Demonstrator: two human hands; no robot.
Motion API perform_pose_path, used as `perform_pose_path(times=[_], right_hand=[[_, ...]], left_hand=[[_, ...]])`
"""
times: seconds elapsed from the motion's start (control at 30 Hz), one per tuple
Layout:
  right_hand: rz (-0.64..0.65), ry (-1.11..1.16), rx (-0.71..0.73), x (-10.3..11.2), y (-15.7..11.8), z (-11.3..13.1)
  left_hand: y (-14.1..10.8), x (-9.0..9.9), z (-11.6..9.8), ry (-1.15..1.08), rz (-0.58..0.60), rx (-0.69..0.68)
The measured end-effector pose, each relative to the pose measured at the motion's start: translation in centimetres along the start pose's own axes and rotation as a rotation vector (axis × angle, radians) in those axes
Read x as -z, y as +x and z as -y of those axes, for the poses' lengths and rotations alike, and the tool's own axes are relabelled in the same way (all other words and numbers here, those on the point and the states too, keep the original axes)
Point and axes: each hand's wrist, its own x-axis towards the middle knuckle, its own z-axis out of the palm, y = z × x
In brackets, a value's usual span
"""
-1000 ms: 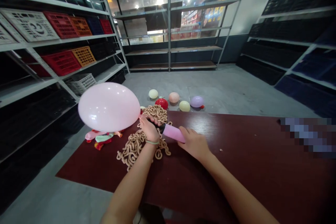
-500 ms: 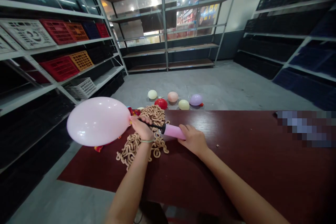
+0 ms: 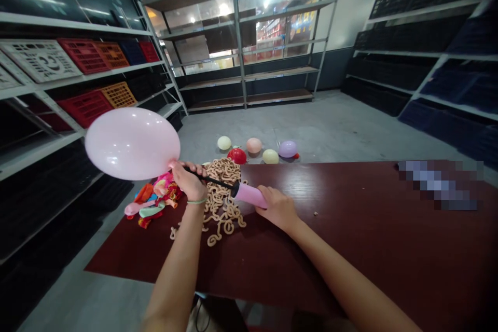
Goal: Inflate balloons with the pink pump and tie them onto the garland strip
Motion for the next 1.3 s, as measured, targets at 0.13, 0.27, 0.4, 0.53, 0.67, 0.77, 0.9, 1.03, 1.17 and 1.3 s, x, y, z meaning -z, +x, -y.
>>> perform_pose_path(times=[0.13, 0.27, 0.4, 0.53, 0.67, 0.77, 0.9, 1.03, 1.17, 1.3], right_hand=[[-0.021, 0.049, -0.027, -0.2, 0.1, 0.0], [-0.046, 0.083, -0.082, -0.3, 0.0, -0.3], [-0.026, 0.028, -0.114, -0.2, 0.0, -0.4], [-0.016, 0.032, -0.079, 0.1, 0.0, 0.0], [-0.021, 0.086, -0.093, 0.0, 0.2, 0.2], [-0.020, 0.097, -0.094, -0.3, 0.3, 0.0], [-0.047, 0.079, -0.110, -0.4, 0.2, -0.1], [-0.047, 0.040, -0.125, -0.1, -0.1, -0.3], [-0.030, 0.019, -0.101, 0.1, -0.2, -0.4], [-0.029, 0.044, -0.054, -0.2, -0.1, -0.1]], left_hand=[[-0.4, -1.3, 0.5, -0.005, -0.023, -0.015], [-4.1, -2.2, 3.8, 0.041, 0.084, 0.059], [-6.5, -1.8, 6.1, 0.069, 0.078, 0.114], [-4.5, -1.4, 5.0, 0.081, 0.096, 0.120], [-0.2, -2.1, 1.9, 0.062, 0.110, 0.042], [1.4, -2.7, 0.7, 0.051, 0.068, -0.018], [-1.2, -2.9, 2.2, 0.033, 0.024, 0.008], [-5.9, -2.4, 5.1, 0.058, 0.077, 0.073], [-6.5, -1.7, 5.8, 0.077, 0.085, 0.107], [-2.4, -1.7, 3.2, 0.097, 0.108, 0.061]])
